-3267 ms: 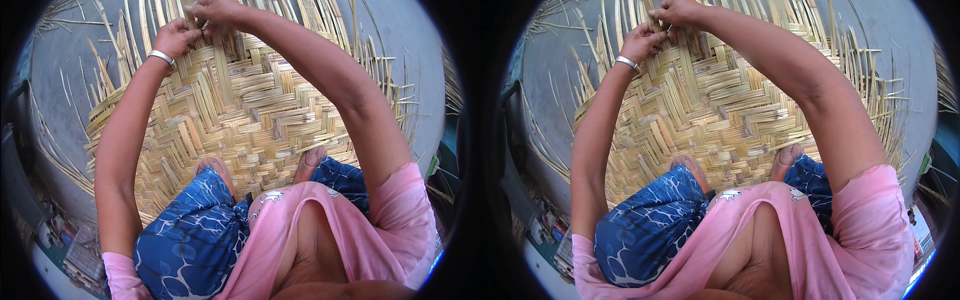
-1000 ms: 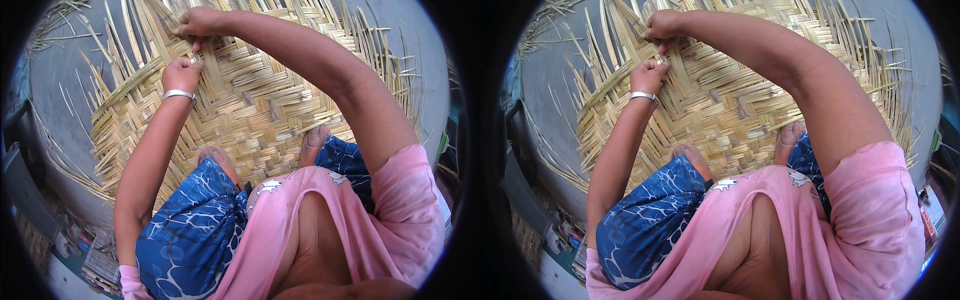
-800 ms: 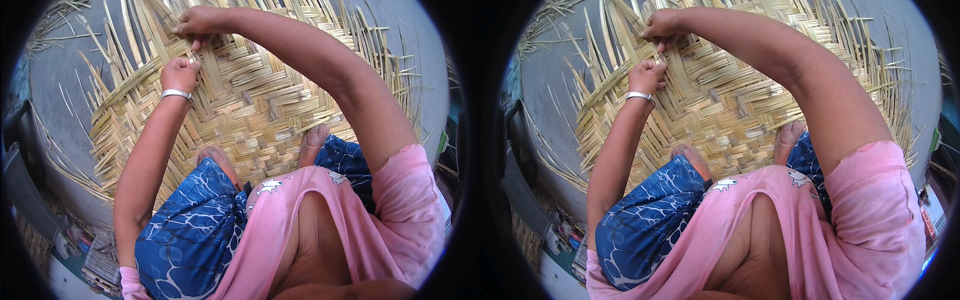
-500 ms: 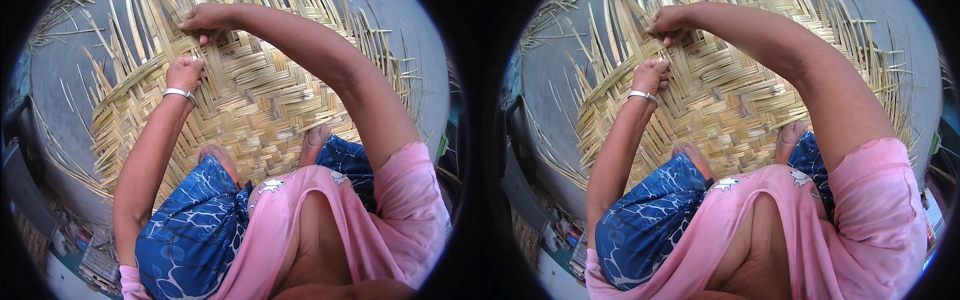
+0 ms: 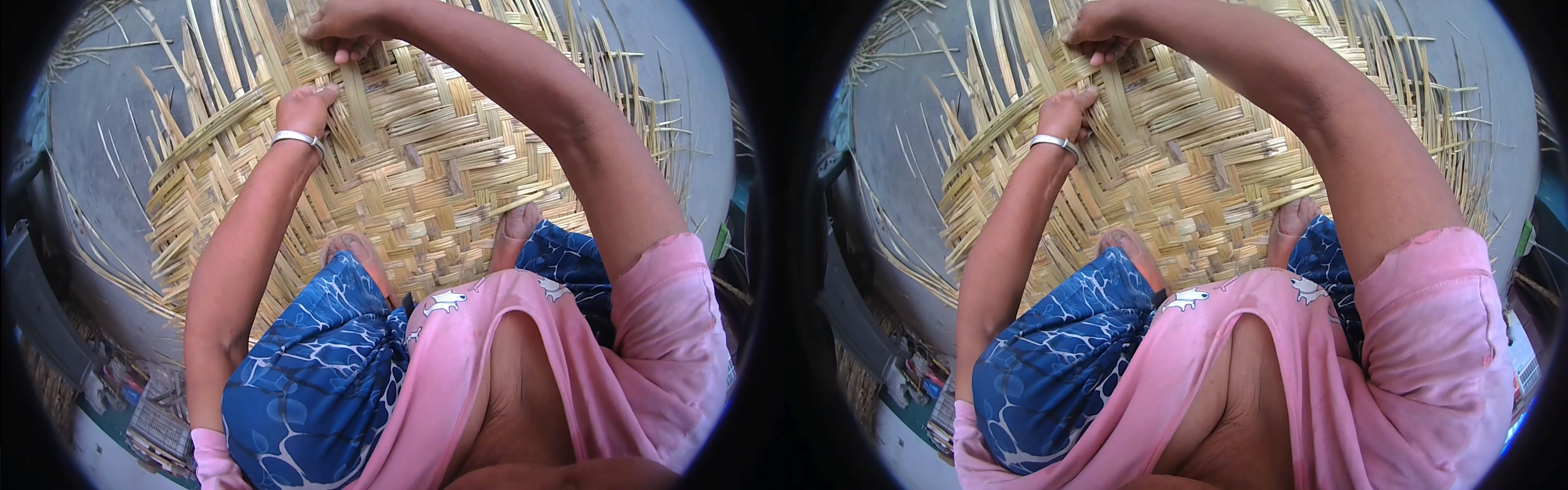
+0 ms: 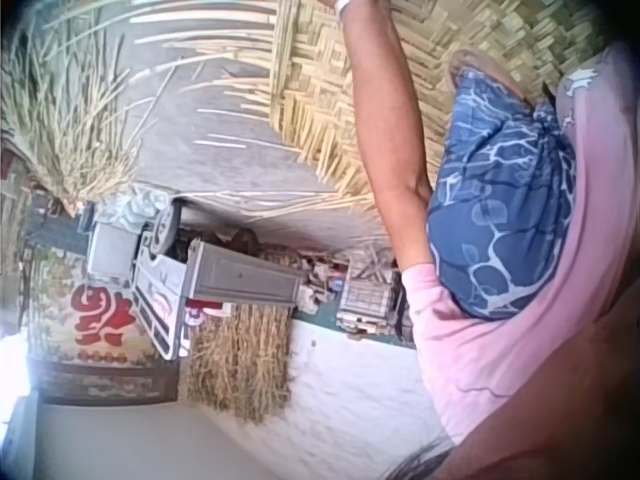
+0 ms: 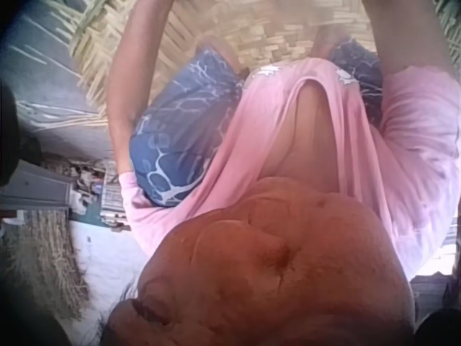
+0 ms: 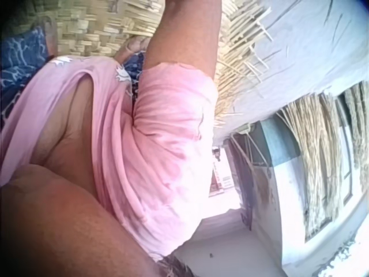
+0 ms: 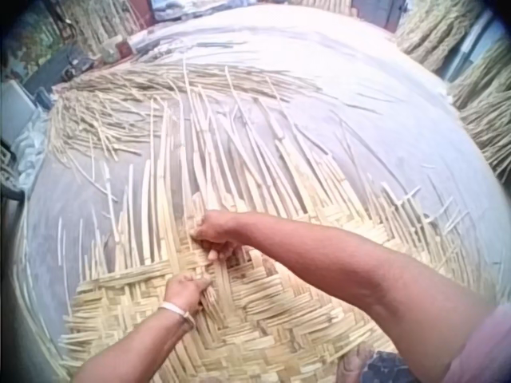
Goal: The person weaves a basket by hand, interlacing thin strips of dried plant material in a herringbone pattern. They sit on the floor and continuously add new strips to expand the woven base.
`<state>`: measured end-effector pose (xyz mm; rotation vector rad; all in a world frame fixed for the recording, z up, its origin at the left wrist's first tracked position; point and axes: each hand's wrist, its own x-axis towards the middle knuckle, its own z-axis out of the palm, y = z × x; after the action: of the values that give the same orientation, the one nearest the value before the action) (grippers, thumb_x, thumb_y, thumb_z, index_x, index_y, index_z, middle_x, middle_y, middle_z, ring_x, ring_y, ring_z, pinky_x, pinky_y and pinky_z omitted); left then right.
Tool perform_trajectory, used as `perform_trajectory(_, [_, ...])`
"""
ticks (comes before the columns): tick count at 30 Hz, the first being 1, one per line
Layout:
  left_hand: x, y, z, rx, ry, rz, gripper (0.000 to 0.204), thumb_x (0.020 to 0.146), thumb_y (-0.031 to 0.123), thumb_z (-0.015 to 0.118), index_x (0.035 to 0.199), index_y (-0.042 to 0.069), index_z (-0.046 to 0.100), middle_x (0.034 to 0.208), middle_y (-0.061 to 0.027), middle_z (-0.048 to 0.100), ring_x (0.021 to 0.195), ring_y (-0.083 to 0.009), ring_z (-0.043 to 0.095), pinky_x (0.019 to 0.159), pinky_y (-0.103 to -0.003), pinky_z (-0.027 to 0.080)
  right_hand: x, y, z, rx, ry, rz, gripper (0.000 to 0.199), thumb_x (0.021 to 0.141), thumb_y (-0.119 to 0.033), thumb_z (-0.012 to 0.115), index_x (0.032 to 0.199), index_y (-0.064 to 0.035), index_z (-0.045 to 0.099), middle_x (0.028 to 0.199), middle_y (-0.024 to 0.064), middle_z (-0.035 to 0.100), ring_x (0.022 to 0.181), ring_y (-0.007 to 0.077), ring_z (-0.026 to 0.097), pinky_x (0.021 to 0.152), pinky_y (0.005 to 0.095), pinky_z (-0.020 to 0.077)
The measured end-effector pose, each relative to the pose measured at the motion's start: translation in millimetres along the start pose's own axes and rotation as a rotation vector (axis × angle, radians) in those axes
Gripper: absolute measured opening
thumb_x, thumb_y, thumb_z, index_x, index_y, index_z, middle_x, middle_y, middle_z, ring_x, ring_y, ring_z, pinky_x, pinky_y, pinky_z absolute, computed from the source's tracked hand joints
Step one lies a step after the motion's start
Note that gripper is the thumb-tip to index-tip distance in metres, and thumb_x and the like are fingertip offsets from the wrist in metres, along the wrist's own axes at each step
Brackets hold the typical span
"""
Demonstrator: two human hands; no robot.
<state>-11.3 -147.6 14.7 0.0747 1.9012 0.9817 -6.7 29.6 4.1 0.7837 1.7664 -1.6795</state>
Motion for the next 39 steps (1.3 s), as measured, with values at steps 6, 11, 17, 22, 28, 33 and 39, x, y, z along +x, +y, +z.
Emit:
perform_trajectory(6, [-1.2,7.1,-11.5,-0.142,-0.192,-0.155,0.016,0.085,0.025,0.06,0.075,0.014,0.053,0.063,0.007,0.05,0.053,-0.0049,0.043,0.046,-0.021,0.032,-4.9,0.4,-11.2,0.135,-0.125,0.039,0.031,0.093,-0.03,0.049,0.085,-0.0012,0.058,0.066,0.0089,0.059,0.051,0.0176,0.058,0.045,0.0307,0.0497])
perform_trajectory(11, [1.1,6.5,-8.2,-0.155,-0.16,-0.144,0.019,0.084,0.027,0.063,0.072,0.014,0.056,0.06,0.0055,0.051,0.048,-0.0061,0.041,0.043,-0.023,0.029,12.9,13.6,-24.0,0.209,-0.266,0.08,0.027,0.093,-0.028,0.051,0.09,-0.0017,0.057,0.069,0.0073,0.06,0.056,0.0166,0.059,0.049,0.0296,0.0506])
perform_trajectory(17, [8.9,-10.7,6.4,-0.121,0.089,0.077,0.027,0.081,0.022,0.066,0.063,0.003,0.058,0.057,0.0,0.052,0.049,-0.0086,0.04,0.048,-0.028,0.034,8.0,10.9,-5.3,0.171,-0.058,-0.003,0.021,0.092,-0.025,0.054,0.089,-0.0052,0.059,0.07,0.0076,0.061,0.055,0.0163,0.061,0.045,0.0295,0.0501])
perform_trajectory(22, [12.1,-10.3,6.7,-0.05,0.12,0.078,0.027,0.08,0.02,0.066,0.064,0.001,0.058,0.055,-0.0008,0.05,0.05,-0.0109,0.039,0.049,-0.031,0.034,-0.3,4.5,9.6,0.079,0.149,-0.103,0.019,0.087,-0.021,0.061,0.08,-0.0043,0.064,0.061,0.008,0.063,0.048,0.0169,0.062,0.04,0.0305,0.0482])
perform_trajectory(28, [8.0,3.0,1.0,0.047,0.009,0.025,0.023,0.084,0.027,0.059,0.074,0.006,0.062,0.06,-0.0006,0.054,0.045,-0.0128,0.045,0.041,-0.028,0.034,-3.9,5.6,14.4,-0.159,0.355,-0.219,0.019,0.082,-0.021,0.067,0.077,-0.0028,0.066,0.061,0.0086,0.064,0.044,0.0149,0.06,0.044,0.0297,0.0504])
perform_trajectory(33, [22.8,-5.7,-0.5,0.101,0.042,0.024,0.021,0.081,0.024,0.058,0.077,0.005,0.063,0.064,-0.0036,0.058,0.047,-0.014,0.049,0.041,-0.029,0.037,-8.3,8.8,23.2,-0.067,0.382,-0.249,0.02,0.083,-0.022,0.065,0.078,-0.0023,0.066,0.062,0.0093,0.065,0.045,0.0156,0.061,0.045,0.0299,0.0513])
perform_trajectory(39, [23.1,8.4,-5.2,0.11,-0.054,-0.118,0.022,0.081,0.026,0.062,0.081,0.004,0.061,0.066,-0.0046,0.058,0.046,-0.0129,0.05,0.038,-0.027,0.039,-15.6,4.3,9.2,0.054,0.153,-0.086,0.018,0.087,-0.021,0.061,0.086,-0.0028,0.062,0.069,0.0119,0.066,0.054,0.0192,0.065,0.046,0.0306,0.0521])
